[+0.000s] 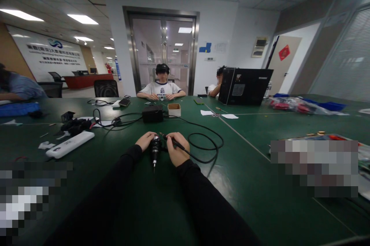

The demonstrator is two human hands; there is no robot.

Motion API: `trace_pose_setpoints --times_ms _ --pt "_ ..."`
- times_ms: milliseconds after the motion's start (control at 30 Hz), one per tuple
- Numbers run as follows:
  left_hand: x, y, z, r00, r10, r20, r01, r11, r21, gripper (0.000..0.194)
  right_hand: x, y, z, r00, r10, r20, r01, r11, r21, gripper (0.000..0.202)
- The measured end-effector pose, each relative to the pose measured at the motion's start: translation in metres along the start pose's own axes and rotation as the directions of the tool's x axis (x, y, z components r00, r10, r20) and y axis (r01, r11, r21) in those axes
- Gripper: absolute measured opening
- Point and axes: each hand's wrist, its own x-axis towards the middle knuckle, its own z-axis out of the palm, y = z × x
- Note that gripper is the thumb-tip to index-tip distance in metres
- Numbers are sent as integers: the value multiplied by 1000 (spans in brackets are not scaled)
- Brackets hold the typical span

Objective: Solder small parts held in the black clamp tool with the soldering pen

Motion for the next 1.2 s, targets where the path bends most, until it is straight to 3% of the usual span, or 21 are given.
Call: trace_pose_setpoints --times_ms 367,700,1200 --pt "-13 4 -2 1000 -14 -6 12 964 -264 23 -3 -11 1 999 -17 46 15 999 34 17" --pt "-14 4 -1 998 62 14 -53 936 -348 27 -3 -14 1 998 -29 60 27 999 36 17" --pt "-14 4 0 998 65 0 -60 930 -362 26 -2 -13 0 998 -35 44 34 999 31 17"
